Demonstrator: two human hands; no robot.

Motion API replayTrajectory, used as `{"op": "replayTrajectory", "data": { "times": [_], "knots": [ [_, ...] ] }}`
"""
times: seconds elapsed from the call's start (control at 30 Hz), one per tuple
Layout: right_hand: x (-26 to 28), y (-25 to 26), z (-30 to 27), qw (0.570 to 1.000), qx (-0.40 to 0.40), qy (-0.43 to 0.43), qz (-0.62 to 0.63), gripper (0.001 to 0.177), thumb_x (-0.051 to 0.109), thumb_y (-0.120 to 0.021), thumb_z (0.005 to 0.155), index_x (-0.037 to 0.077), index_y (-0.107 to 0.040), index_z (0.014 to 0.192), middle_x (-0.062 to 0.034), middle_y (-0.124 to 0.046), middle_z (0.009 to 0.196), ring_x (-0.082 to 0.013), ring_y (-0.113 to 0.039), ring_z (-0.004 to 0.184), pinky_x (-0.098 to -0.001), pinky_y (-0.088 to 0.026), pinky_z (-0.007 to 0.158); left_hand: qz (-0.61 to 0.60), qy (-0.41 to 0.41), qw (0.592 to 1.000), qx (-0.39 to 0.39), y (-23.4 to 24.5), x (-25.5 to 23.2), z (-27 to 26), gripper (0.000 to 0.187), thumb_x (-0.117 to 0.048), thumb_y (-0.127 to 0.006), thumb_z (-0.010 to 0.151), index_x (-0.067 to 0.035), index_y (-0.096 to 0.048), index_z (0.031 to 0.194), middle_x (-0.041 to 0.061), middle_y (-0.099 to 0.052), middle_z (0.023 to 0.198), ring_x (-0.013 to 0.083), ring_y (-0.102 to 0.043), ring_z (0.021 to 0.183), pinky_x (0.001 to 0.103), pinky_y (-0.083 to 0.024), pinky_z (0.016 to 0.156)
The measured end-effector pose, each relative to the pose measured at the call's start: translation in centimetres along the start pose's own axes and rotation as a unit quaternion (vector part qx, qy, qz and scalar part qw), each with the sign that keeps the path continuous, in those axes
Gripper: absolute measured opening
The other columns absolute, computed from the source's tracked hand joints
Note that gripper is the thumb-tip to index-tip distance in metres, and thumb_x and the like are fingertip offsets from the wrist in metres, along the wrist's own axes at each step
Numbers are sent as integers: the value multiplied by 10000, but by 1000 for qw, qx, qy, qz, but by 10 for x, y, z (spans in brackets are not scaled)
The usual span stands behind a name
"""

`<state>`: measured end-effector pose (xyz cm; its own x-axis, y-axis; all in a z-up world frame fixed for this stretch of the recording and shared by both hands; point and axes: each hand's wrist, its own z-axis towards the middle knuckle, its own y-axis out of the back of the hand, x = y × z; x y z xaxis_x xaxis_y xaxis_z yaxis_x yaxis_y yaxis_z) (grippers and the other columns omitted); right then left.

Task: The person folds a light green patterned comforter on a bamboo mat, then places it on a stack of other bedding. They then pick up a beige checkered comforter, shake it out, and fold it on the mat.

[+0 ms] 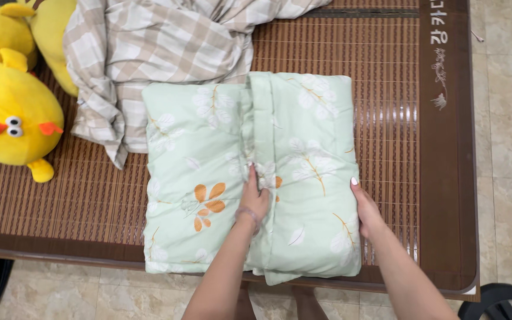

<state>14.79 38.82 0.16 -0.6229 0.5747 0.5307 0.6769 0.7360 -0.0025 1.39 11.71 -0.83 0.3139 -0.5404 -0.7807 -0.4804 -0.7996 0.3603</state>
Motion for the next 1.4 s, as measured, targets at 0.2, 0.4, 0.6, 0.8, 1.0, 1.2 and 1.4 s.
{"op": "replayTrajectory", "data": {
  "times": [0.2,0.4,0.6,0.8,1.0,1.2,1.4],
  "knots": [
    [0,-5,-8,999,-14,-43,-12,777,590,-513,964,53,-448,1521,-181,-567,1485,-324,-554,1352,-454,-443,1116,-164,-35,980,106,-41,10,22,772,-125,-529,917,-10,-185,1599,183,-397,1618,262,-392,1491,323,-326,1190],
    [-6,22,-11,996,50,9,67,759,620,-387,951,137,-446,1534,-118,-517,1544,-284,-532,1357,-444,-432,1114,-128,-90,979,134,-58,-34,-2,805,-81,-568,884,-114,-237,1617,209,-426,1589,290,-443,1448,332,-360,1162],
    [-20,28,3,999,-7,-39,-5,776,622,-480,966,106,-428,1544,-124,-543,1515,-284,-529,1357,-449,-414,1118,121,-18,988,-90,-18,-27,-23,802,-191,-663,931,-213,-226,1604,210,-350,1563,394,-400,1402,458,-339,1152],
    [-2,-1,-33,999,12,30,-25,711,318,-699,877,-47,-466,1441,-264,-649,1324,-350,-670,1166,-507,-527,1027,155,-195,968,-16,-30,-14,-47,612,-186,-642,966,-254,-424,1534,218,-337,1585,380,-360,1425,534,-262,1161],
    [23,-135,-125,953,35,258,-153,632,89,-725,796,-39,-511,1376,-181,-716,1244,-274,-706,1098,-391,-537,987,-221,-137,965,21,-45,123,33,606,-84,-577,954,-102,-477,1551,217,-423,1616,298,-383,1478,404,-346,1197],
    [-8,-309,-210,861,27,329,-386,984,253,-808,797,-42,-223,1531,-275,-559,1346,-385,-609,1164,-414,-487,992,-333,-82,929,139,87,247,84,674,-152,-668,922,-40,-401,1531,114,-518,1495,223,-532,1304,353,-472,1110],
    [-86,-395,-215,672,277,414,-547,811,259,-727,885,24,-320,1546,-227,-444,1491,-400,-428,1343,-455,-365,1115,-521,259,813,-13,286,221,-24,761,-526,-502,952,9,-504,1493,215,-593,1325,358,-553,1208,452,-458,1006]
  ]
}}
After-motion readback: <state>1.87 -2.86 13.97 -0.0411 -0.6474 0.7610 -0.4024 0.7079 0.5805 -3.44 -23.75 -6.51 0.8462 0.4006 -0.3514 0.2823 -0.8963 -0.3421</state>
